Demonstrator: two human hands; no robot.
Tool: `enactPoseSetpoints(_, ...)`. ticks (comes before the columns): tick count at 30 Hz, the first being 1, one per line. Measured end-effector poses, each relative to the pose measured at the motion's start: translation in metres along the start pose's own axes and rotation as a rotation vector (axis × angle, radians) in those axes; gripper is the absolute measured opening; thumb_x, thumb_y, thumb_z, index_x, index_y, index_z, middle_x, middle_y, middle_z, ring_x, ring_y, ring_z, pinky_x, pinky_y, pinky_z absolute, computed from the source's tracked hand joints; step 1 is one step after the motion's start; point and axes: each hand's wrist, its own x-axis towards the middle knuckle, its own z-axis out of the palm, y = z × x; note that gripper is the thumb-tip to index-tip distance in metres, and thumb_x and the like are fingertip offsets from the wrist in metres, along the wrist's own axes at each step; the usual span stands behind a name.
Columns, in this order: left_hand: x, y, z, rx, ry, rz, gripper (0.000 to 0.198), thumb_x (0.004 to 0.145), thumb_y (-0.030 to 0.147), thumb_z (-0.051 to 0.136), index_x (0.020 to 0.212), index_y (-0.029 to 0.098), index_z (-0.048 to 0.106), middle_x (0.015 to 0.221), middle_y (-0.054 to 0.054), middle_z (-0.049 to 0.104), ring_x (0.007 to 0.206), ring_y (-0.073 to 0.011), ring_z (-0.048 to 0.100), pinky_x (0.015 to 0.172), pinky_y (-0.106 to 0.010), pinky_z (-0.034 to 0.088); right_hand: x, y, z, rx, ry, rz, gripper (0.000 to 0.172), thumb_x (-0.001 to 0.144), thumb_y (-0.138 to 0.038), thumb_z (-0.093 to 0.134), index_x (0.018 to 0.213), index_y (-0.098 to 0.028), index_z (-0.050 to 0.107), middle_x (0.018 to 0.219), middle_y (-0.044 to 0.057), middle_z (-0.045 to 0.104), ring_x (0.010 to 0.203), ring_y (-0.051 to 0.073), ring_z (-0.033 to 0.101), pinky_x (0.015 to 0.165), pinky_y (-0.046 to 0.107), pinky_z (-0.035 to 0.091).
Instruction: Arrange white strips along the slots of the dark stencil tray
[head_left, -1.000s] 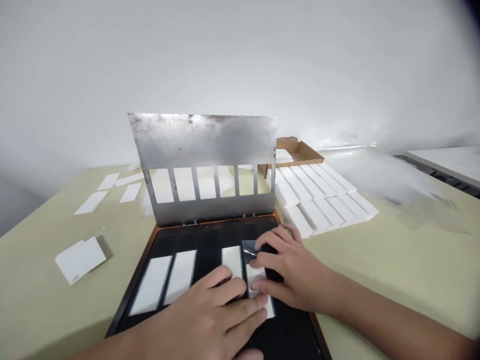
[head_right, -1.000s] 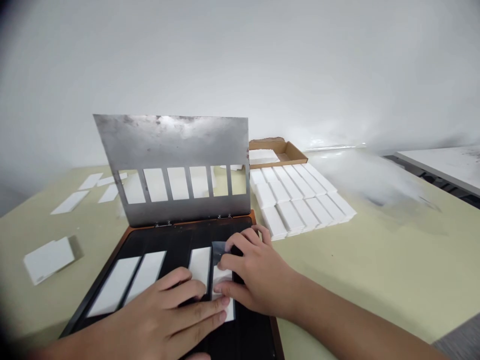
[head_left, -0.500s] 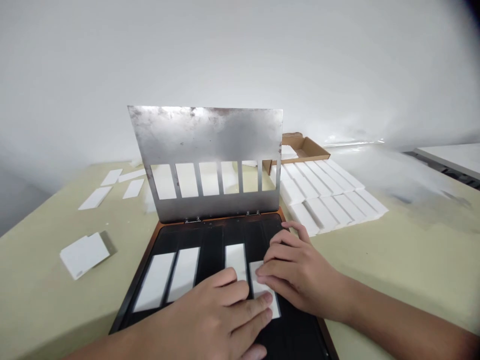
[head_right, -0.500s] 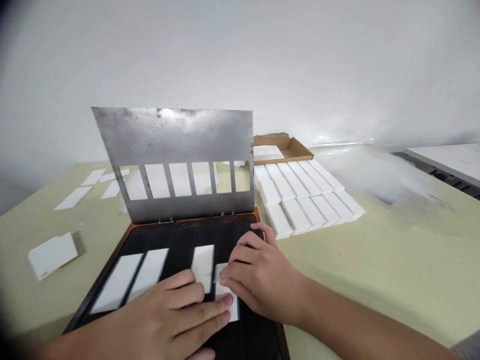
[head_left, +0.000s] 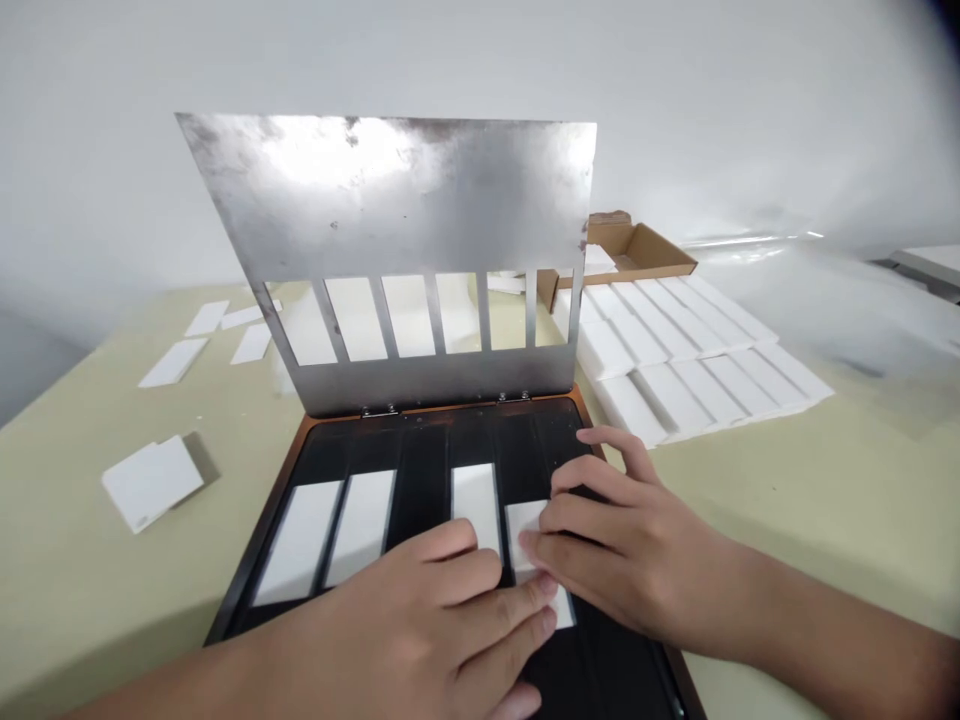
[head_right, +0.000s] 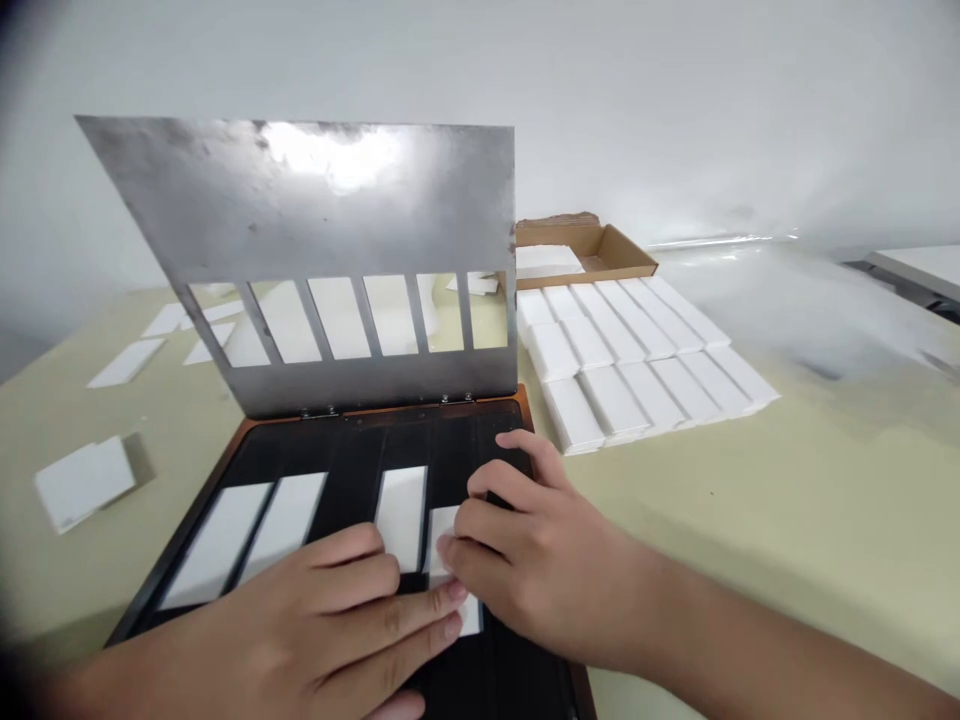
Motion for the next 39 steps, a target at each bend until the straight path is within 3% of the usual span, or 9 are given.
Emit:
enactPoseSetpoints(7,0.003,0.001,0.000,0.016,-0.017,-0.009,0.026,0.106,0.033,0.064,0.123,0.017,0.076,0.126,-0.001,0.078,0.088,-0.0203,0.070,0.087,-0.041,0.051,0.000,0.000,-0.002,-0.015,-0.023,-0.016,0.013,0.105,-0.016,0.061,0.108,-0.018,0.073,0.087,0.000,0.070,0.101,0.020,0.059,0.126,0.054,0.023)
enactPoseSetpoints(13,0.003,0.001,-0.003,0.028,-0.021,-0.005,0.027,0.104,0.032,0.068,0.124,0.016,0.076,0.105,-0.003,0.079,0.091,-0.0221,0.069,0.089,-0.041,0.052,0.000,0.000,0.000,0.009,0.000,-0.005,0.011,0.103,-0.015,0.063,0.101,-0.020,0.072,0.091,0.000,0.072,0.100,0.019,0.060,0.125,0.053,0.024)
enactPoseSetpoints(22,0.003,0.000,-0.001,0.023,0.001,-0.005,0.025,0.104,0.031,0.067,0.121,0.015,0.076,0.108,-0.001,0.079,0.091,-0.0208,0.067,0.090,-0.040,0.050,-0.001,0.001,0.003,-0.005,0.009,-0.029,0.010,0.104,-0.016,0.063,0.105,-0.018,0.072,0.090,-0.001,0.069,0.100,0.019,0.057,0.124,0.054,0.025)
enactPoseSetpoints(28,0.006,-0.001,-0.002,0.016,-0.025,-0.086,0.022,0.102,0.032,0.069,0.117,0.018,0.075,0.092,-0.003,0.069,0.092,-0.0241,0.063,0.087,-0.042,0.049,0.002,0.001,0.002,-0.015,0.009,-0.045,0.008,0.102,-0.015,0.064,0.097,-0.017,0.070,0.088,-0.001,0.069,0.095,0.019,0.056,0.122,0.055,0.026)
enactPoseSetpoints(32,0.005,-0.002,-0.003,-0.053,-0.017,-0.112,0.015,0.099,0.028,0.070,0.110,0.019,0.074,0.097,-0.007,0.067,0.095,-0.0263,0.061,0.087,-0.044,0.051,0.008,-0.004,-0.010,0.191,-0.030,-0.060,0.009,0.096,-0.022,0.069,0.087,-0.020,0.070,0.082,-0.003,0.071,0.097,0.019,0.059,0.118,0.051,0.030)
enactPoseSetpoints(36,0.004,-0.003,-0.005,-0.117,-0.024,-0.111,0.017,0.101,0.023,0.065,0.116,0.019,0.072,0.130,-0.014,0.065,0.125,-0.0323,0.058,0.110,-0.050,0.045,0.012,-0.003,-0.026,0.381,0.143,0.021,0.025,0.095,-0.014,0.063,0.071,-0.020,0.062,0.069,-0.005,0.068,0.087,0.016,0.061,0.113,0.048,0.034)
enactPoseSetpoints(39,0.002,-0.005,-0.003,-0.152,-0.043,-0.082,0.020,0.102,0.020,0.062,0.121,0.019,0.070,0.131,-0.012,0.066,0.122,-0.0289,0.061,0.113,-0.049,0.043,0.013,0.005,-0.032,0.338,0.320,0.107,0.027,0.098,-0.008,0.055,0.080,-0.020,0.071,0.076,-0.001,0.074,0.087,0.017,0.060,0.105,0.047,0.040)
